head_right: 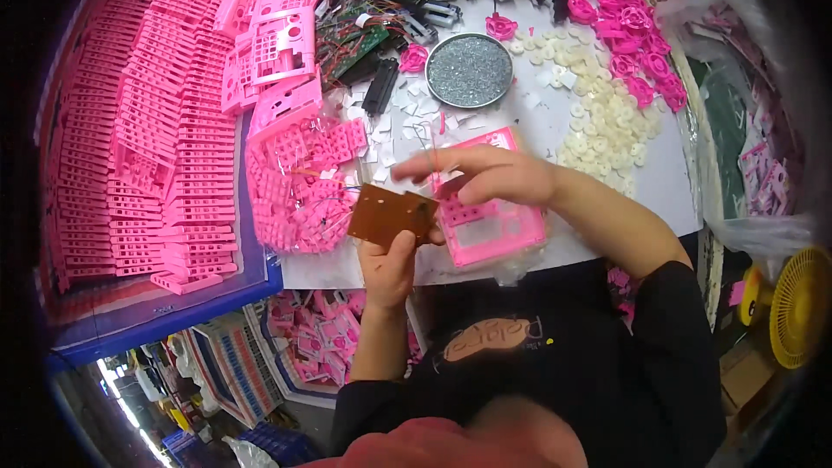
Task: Manually assemble components of a pink plastic toy using an electric screwdriver and placing internal electronics.
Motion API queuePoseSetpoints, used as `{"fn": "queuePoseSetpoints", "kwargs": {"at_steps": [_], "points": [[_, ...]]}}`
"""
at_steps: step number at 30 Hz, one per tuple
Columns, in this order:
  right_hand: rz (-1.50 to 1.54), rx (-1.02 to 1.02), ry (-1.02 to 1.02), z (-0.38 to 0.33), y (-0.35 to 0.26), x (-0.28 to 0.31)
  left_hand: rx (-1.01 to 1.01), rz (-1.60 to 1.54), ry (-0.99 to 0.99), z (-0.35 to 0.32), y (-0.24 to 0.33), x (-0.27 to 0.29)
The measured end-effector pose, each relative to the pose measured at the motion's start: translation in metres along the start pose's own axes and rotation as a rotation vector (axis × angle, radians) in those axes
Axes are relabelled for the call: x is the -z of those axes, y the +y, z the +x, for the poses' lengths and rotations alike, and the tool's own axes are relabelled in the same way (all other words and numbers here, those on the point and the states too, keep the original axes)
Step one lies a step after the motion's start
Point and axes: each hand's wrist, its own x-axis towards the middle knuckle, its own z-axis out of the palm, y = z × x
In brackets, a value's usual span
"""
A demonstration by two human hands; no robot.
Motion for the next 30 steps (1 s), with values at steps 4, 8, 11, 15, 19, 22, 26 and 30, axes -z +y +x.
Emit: {"fn": "queuePoseSetpoints", "kwargs": {"at_steps": [4, 8, 11, 15, 19, 22, 26, 30], "points": [[-0.346, 0.114, 0.044, -0.018, -0.002, 0.001, 0.126, 0.323, -0.050, -0.007, 0.015, -0.008], [0.009, -0.100, -0.039, -0.082, -0.019, 0.018, 0.327, 0.460, -0.164, -0.024, 0.040, 0.003], [0.113, -0.276, -0.343, -0.143, -0.036, 0.066, 0.488, 0.417, -0.170, -0.024, 0.046, 0.005], [-0.761, -0.640, -0.031, -0.215, -0.072, 0.114, 0.547, 0.574, -0.285, -0.016, 0.044, 0.009], [-1.353, -0.221, 0.133, -0.182, -0.091, 0.086, 0.518, 0.674, -0.419, 0.000, 0.043, -0.004], [-1.047, -0.071, -0.307, -0.097, -0.059, 0.034, 0.451, 0.776, -0.613, 0.014, 0.047, -0.017], [-0.565, -0.026, -0.342, -0.052, -0.014, 0.006, 0.324, 0.790, -0.694, 0.008, 0.044, -0.021], [-0.551, -0.015, -0.103, -0.052, 0.001, 0.003, 0.724, 0.428, -0.380, -0.027, 0.019, -0.013]]}}
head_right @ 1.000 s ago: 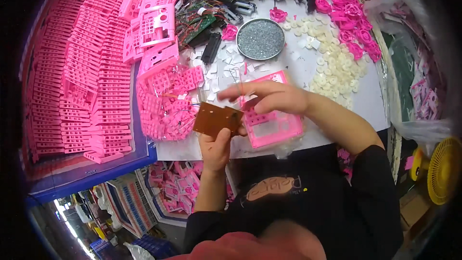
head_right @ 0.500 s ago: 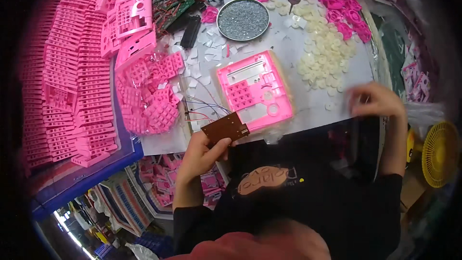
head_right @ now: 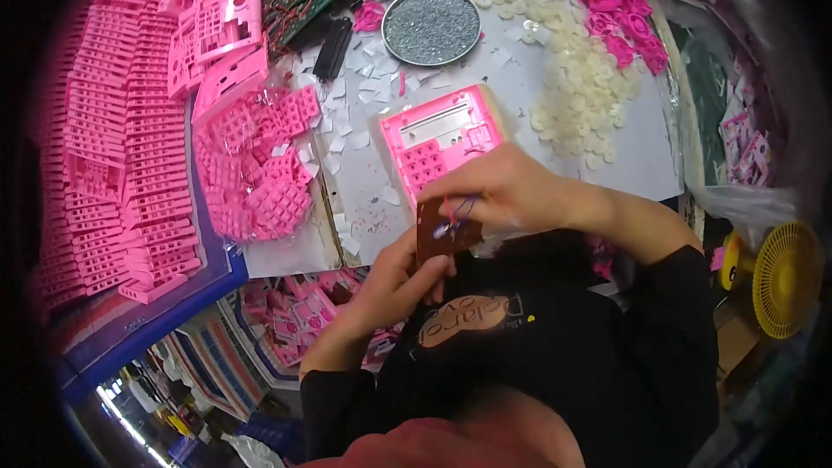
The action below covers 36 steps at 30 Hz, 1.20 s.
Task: Manually assemble components of a pink plastic toy using an electric screwdriver and placing internal electronics.
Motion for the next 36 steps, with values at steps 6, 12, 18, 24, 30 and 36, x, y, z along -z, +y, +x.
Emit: {"fn": "queuePoseSetpoints", "kwargs": {"at_steps": [6, 12, 18, 24, 30, 36], "points": [[-0.197, -0.077, 0.021, 0.032, 0.027, 0.021, -0.110, -0.519, 0.010, -0.007, -0.043, -0.024], [-0.421, -0.038, -0.034, 0.061, 0.046, 0.018, -0.202, 0.320, 0.238, -0.026, -0.029, -0.009], [-0.601, -0.071, -0.118, 0.072, 0.036, 0.007, -0.256, 0.480, 0.523, -0.016, -0.009, 0.013], [-0.722, -0.066, -0.121, 0.074, 0.032, -0.001, -0.625, 0.983, 0.603, 0.024, -0.005, 0.025], [-0.720, -0.044, -0.083, 0.074, 0.038, -0.001, -0.770, 1.075, 0.654, 0.034, -0.010, 0.030], [-0.783, -0.026, -0.140, 0.074, 0.043, 0.000, -0.809, 0.929, 0.786, 0.029, -0.020, 0.039]]}}
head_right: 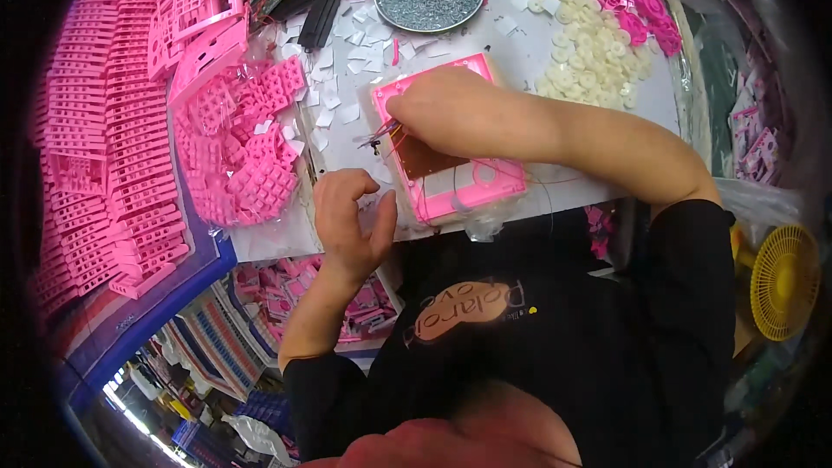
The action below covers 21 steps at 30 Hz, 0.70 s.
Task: Manually assemble components of a pink plastic toy using an electric screwdriver and placing internal electronics.
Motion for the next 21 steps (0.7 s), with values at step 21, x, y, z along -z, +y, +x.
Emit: {"fn": "queuePoseSetpoints", "kwargs": {"at_steps": [21], "points": [[-0.260, 0.084, 0.146, -0.071, -0.042, -0.022, -0.079, 0.262, -0.448, 0.020, 0.022, -0.004]]}}
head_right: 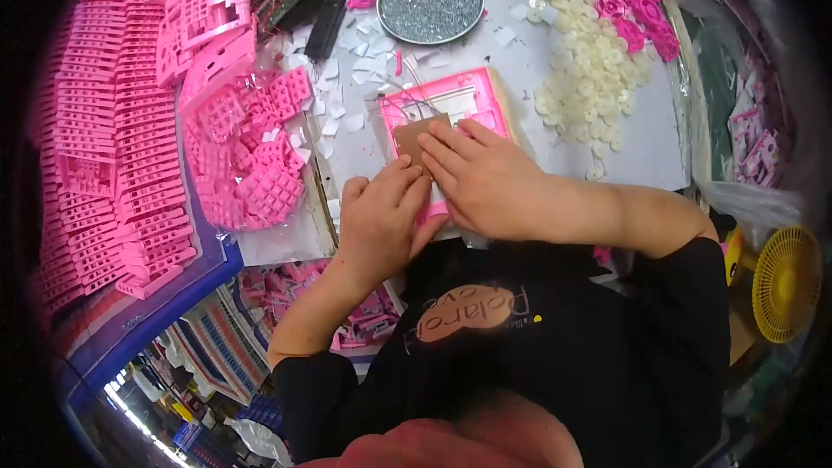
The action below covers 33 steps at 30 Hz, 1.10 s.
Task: Manually assemble components of a pink plastic toy using an electric screwdriver and placing internal electronics.
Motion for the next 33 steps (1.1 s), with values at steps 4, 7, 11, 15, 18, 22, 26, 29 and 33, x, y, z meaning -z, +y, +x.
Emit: {"fn": "queuePoseSetpoints", "kwargs": {"at_steps": [4, 7, 11, 15, 18, 22, 26, 29, 33], "points": [[-0.100, 0.055, -0.096, 0.010, 0.007, 0.005, 0.115, -0.106, -0.334, 0.047, -0.009, 0.035], [-0.173, 0.054, -0.111, 0.007, 0.000, 0.003, 0.129, -0.038, 0.005, 0.123, -0.048, 0.030], [-0.161, 0.070, -0.043, 0.009, -0.003, -0.002, 0.080, 0.198, 0.107, 0.200, -0.093, -0.007], [-0.113, 0.063, -0.006, 0.003, 0.002, -0.002, 0.012, 0.180, 0.134, 0.213, -0.094, -0.030], [-0.126, 0.037, 0.015, 0.003, 0.000, -0.006, -0.001, 0.281, 0.156, 0.218, -0.093, -0.037], [-0.103, 0.019, 0.030, 0.001, -0.002, -0.010, 0.006, 0.243, 0.167, 0.218, -0.090, -0.031], [-0.133, 0.024, 0.046, 0.002, -0.003, -0.010, -0.022, 0.281, 0.289, 0.227, -0.095, -0.024], [-0.146, 0.018, 0.015, 0.004, -0.006, -0.009, 0.112, 0.293, 0.349, 0.238, -0.098, -0.018], [-0.098, 0.039, 0.011, 0.006, -0.007, -0.006, 0.227, -0.089, 0.328, 0.206, -0.081, 0.025]]}}
